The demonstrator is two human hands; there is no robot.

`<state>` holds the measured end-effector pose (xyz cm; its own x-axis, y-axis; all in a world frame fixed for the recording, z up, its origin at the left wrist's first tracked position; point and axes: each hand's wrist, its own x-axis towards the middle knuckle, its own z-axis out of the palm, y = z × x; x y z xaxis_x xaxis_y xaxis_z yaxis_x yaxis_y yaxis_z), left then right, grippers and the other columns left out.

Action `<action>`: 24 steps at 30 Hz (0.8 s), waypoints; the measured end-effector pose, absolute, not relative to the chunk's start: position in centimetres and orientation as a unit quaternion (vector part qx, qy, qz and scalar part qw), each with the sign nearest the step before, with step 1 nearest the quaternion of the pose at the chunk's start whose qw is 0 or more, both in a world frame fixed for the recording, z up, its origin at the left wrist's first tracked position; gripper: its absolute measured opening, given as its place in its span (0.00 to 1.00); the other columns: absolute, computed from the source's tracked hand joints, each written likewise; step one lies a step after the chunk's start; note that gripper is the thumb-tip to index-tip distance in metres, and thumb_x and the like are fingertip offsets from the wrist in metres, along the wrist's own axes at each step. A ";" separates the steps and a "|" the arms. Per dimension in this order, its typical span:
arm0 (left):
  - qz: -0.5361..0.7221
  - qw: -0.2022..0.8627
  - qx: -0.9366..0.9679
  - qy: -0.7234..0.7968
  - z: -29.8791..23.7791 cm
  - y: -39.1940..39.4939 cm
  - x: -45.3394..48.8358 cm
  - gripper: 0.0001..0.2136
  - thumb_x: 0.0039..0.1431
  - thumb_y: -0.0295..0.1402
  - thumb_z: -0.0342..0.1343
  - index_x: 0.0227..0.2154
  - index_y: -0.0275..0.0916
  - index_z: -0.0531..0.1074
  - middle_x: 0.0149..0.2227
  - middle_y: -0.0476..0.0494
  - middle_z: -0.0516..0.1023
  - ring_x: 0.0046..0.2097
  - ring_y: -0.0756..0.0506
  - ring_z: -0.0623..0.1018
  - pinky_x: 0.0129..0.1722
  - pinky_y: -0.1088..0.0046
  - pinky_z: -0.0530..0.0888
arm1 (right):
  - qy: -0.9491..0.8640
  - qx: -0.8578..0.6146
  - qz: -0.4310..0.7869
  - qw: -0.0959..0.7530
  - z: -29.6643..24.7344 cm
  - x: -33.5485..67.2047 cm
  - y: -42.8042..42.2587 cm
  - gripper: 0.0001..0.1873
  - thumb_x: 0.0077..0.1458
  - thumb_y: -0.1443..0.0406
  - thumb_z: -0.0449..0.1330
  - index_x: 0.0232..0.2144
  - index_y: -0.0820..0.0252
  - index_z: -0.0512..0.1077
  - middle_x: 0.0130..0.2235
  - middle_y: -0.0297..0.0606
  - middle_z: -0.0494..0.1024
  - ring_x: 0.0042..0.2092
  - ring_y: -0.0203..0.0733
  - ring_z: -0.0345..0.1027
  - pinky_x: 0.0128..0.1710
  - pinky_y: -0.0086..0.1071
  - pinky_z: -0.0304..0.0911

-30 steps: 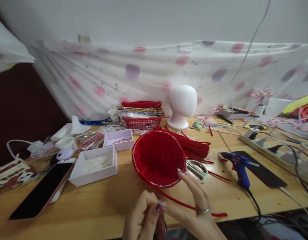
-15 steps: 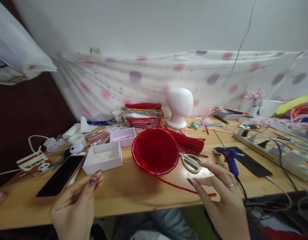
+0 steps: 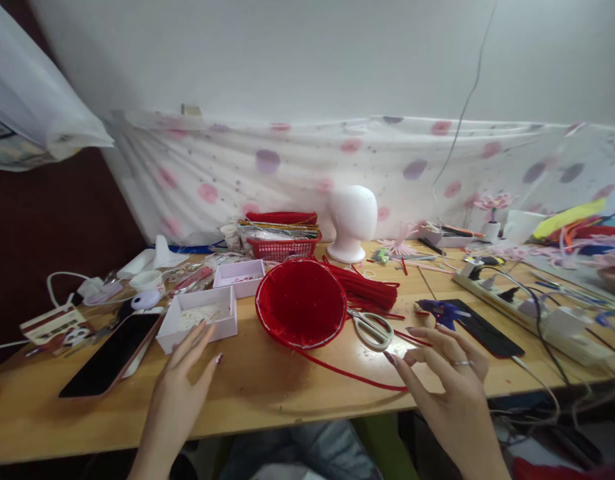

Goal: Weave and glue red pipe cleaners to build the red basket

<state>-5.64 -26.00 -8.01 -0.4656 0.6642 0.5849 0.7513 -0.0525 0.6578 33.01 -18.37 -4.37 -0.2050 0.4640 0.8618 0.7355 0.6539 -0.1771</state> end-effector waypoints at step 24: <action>-0.533 0.175 -0.444 -0.699 -7.5 -26.8 -3.0 0.26 0.65 0.44 0.59 0.63 0.41 0.69 0.45 0.39 0.86 0.49 0.37 0.85 0.54 0.59 0.76 | -0.746 -0.449 -0.104 0.481 -6.6 35.1 -17.2 0.22 0.73 0.61 0.49 0.66 0.57 0.64 0.34 0.36 0.85 0.37 0.44 0.83 0.38 0.33 0.77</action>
